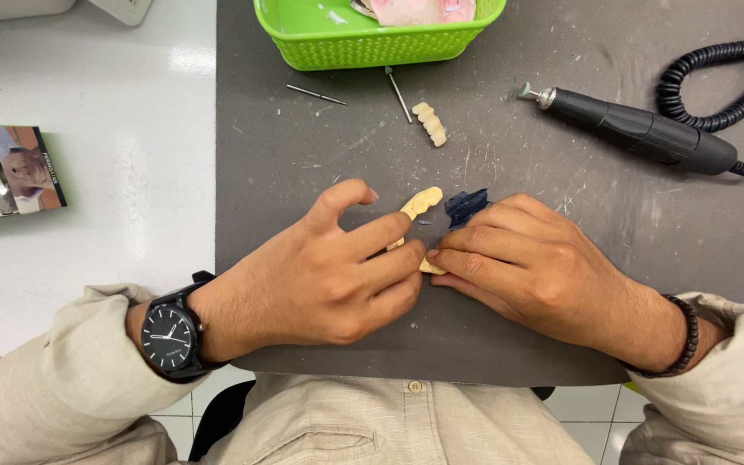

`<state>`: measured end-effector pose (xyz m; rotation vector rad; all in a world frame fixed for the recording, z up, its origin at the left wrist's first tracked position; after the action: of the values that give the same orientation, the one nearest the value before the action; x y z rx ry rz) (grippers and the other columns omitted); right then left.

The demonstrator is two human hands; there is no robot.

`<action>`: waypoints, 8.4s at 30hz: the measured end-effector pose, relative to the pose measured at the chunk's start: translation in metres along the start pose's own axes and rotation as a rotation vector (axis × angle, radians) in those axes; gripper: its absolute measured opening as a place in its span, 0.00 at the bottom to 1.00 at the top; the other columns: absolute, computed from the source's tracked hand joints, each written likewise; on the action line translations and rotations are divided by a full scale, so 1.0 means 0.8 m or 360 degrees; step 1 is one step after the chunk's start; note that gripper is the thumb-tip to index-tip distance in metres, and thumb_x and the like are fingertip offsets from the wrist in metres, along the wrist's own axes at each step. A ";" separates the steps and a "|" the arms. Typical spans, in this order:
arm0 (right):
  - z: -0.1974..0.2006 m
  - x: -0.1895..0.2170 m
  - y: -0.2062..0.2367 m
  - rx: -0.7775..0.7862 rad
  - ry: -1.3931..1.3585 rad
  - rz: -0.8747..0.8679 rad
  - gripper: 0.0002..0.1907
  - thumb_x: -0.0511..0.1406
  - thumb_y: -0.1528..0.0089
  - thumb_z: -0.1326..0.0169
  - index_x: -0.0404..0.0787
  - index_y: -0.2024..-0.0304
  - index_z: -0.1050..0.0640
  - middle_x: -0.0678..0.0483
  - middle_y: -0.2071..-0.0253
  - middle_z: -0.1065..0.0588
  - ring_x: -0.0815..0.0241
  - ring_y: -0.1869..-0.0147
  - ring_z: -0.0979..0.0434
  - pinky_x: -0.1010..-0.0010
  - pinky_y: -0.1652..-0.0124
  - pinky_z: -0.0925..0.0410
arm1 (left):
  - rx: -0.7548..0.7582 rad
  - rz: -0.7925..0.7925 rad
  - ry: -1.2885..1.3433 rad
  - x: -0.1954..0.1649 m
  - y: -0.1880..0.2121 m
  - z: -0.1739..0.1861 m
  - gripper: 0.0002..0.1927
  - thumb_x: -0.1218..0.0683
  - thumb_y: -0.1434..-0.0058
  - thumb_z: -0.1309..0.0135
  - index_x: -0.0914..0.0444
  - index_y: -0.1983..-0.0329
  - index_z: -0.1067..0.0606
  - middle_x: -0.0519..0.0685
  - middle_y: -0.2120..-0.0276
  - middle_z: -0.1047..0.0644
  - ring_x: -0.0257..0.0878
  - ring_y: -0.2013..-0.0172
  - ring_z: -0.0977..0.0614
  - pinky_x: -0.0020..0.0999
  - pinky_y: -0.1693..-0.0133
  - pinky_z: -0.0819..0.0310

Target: The person holds a lower denture tooth arch and a small blue articulating strip, rubbing the strip between the denture and a separate tooth segment to mark contact points and check the fit. They repeatedly reposition the denture, press the strip against different teeth, and briefly pick up a rotary handpiece during the checks.

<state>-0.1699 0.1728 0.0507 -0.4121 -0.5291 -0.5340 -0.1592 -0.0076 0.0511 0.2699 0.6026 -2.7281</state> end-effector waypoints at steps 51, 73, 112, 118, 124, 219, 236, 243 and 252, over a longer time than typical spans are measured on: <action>0.022 -0.041 0.016 -0.0042 -0.0868 -0.0629 0.07 0.26 0.47 0.35 0.34 0.66 0.18 0.49 0.60 0.17 0.62 0.60 0.12 0.73 0.60 0.22 | -0.0036 0.0044 0.0436 0.020 -0.003 0.002 0.07 0.59 0.39 0.42 0.65 0.59 0.22 0.48 0.62 0.24 0.46 0.51 0.22 0.44 0.44 0.29; -0.014 -0.008 -0.005 -0.0178 -0.0365 -0.0244 0.16 0.30 0.48 0.28 0.38 0.64 0.23 0.51 0.62 0.19 0.56 0.57 0.16 0.69 0.58 0.24 | -0.0115 0.0088 0.0533 0.013 0.005 -0.014 0.06 0.59 0.39 0.41 0.67 0.62 0.23 0.52 0.62 0.25 0.48 0.50 0.22 0.44 0.40 0.26; -0.014 -0.020 0.005 -0.0122 -0.0413 -0.0340 0.12 0.31 0.48 0.29 0.39 0.64 0.18 0.54 0.61 0.21 0.59 0.58 0.20 0.71 0.61 0.26 | -0.0106 0.0135 0.0697 0.016 0.000 -0.015 0.08 0.59 0.37 0.41 0.69 0.57 0.22 0.51 0.61 0.25 0.47 0.50 0.22 0.45 0.39 0.26; -0.017 -0.021 0.004 -0.0089 -0.0452 -0.0352 0.13 0.31 0.48 0.29 0.39 0.63 0.18 0.54 0.61 0.20 0.58 0.59 0.20 0.71 0.61 0.27 | -0.0094 0.0126 0.0703 0.016 -0.001 -0.015 0.08 0.59 0.37 0.41 0.69 0.58 0.23 0.52 0.61 0.25 0.48 0.50 0.22 0.46 0.39 0.25; -0.013 -0.020 0.004 -0.0095 -0.0433 -0.0351 0.14 0.31 0.50 0.29 0.38 0.63 0.19 0.53 0.61 0.21 0.57 0.58 0.20 0.70 0.60 0.26 | -0.0108 0.0128 0.0703 0.017 0.000 -0.016 0.09 0.59 0.37 0.41 0.69 0.57 0.23 0.52 0.60 0.25 0.48 0.48 0.22 0.47 0.38 0.26; 0.019 -0.057 0.020 -0.0162 0.0142 -0.0642 0.09 0.28 0.41 0.32 0.36 0.59 0.18 0.51 0.56 0.24 0.62 0.64 0.22 0.74 0.64 0.28 | -0.0485 0.0386 0.0346 0.022 0.008 0.018 0.14 0.50 0.35 0.26 0.60 0.55 0.18 0.40 0.65 0.20 0.36 0.59 0.20 0.49 0.44 0.42; 0.018 0.005 0.005 -0.0390 -0.0159 -0.0382 0.11 0.26 0.43 0.36 0.33 0.60 0.23 0.46 0.57 0.21 0.53 0.56 0.18 0.68 0.57 0.26 | -0.0482 0.1095 0.1227 0.017 -0.003 0.006 0.34 0.60 0.38 0.33 0.63 0.31 0.35 0.44 0.62 0.17 0.36 0.62 0.17 0.28 0.54 0.23; 0.006 -0.011 0.019 -0.0416 -0.0886 -0.0646 0.16 0.29 0.40 0.33 0.30 0.51 0.22 0.49 0.57 0.19 0.64 0.54 0.15 0.73 0.52 0.20 | -0.0406 0.0809 0.1036 0.017 -0.004 0.004 0.33 0.59 0.35 0.35 0.61 0.30 0.36 0.41 0.62 0.18 0.31 0.62 0.18 0.32 0.46 0.31; -0.001 -0.025 0.025 0.0078 -0.0862 -0.0680 0.10 0.28 0.46 0.33 0.36 0.62 0.20 0.53 0.64 0.16 0.64 0.61 0.13 0.77 0.60 0.21 | -0.0077 0.0305 0.0202 0.014 0.007 -0.005 0.12 0.52 0.30 0.35 0.58 0.47 0.21 0.38 0.66 0.25 0.38 0.50 0.23 0.51 0.40 0.47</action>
<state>-0.1729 0.1959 0.0342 -0.3974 -1.1656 -0.8227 -0.1669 -0.0135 0.0423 0.4669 0.6409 -2.5228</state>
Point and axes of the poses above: each hand's wrist, its own y-axis away from the middle knuckle, its own z-axis out of the back of the hand, x = y × z, the point moved 5 cm from there along -y, towards the middle knuckle
